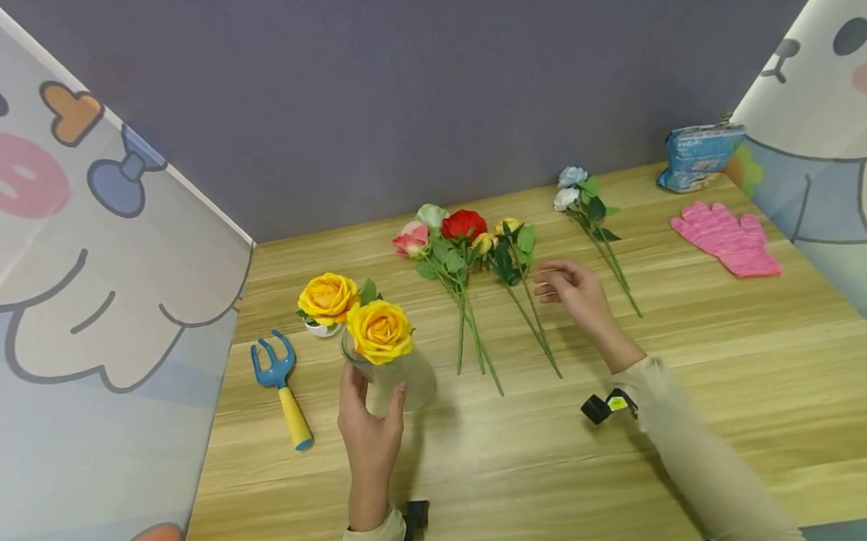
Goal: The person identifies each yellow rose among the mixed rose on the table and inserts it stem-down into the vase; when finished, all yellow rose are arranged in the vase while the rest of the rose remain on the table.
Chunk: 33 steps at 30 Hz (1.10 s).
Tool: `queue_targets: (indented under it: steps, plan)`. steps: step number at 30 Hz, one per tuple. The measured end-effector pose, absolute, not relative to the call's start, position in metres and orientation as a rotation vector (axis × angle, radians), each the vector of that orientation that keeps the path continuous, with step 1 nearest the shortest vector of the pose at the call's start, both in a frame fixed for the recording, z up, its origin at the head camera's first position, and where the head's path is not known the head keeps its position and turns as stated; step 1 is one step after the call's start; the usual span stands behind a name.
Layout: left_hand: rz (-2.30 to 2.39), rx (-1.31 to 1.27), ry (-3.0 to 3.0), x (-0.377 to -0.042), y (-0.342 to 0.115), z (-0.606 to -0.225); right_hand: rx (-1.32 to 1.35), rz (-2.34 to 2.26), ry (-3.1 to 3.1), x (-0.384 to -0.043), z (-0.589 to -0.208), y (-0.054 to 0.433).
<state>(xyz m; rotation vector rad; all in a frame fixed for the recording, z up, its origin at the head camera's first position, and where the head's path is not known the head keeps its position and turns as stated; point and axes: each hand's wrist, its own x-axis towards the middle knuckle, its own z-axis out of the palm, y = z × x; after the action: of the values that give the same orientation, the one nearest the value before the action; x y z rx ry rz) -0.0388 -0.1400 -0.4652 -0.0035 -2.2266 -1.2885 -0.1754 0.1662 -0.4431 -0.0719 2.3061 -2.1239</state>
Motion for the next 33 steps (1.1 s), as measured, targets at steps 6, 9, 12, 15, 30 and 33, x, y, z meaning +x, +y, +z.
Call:
queue_targets:
  steps: [6, 9, 12, 15, 30, 33]
  plan:
    - [-1.278, -0.013, -2.216, -0.039, -0.14, -0.465, 0.063, -1.981, 2.294, -0.194, -0.455, 0.181]
    - [-1.292, -0.016, -2.216, -0.038, -0.14, -0.465, 0.084, -1.857, 2.276, -0.204, -0.459, 0.182]
    - [-1.321, -0.013, -2.222, -0.037, -0.14, -0.465, 0.113, -1.785, 2.209, -0.213, -0.465, 0.182]
    - [-1.329, -0.014, -2.229, -0.037, -0.138, -0.464, 0.12, -1.755, 2.154, -0.22, -0.469, 0.183]
    - [-1.333, 0.002, -2.237, -0.038, -0.138, -0.464, 0.122, -1.666, 2.124, -0.238, -0.476, 0.181]
    - [-1.337, 0.004, -2.24, -0.038, -0.138, -0.464, 0.132, -1.625, 2.16, -0.239, -0.474, 0.178]
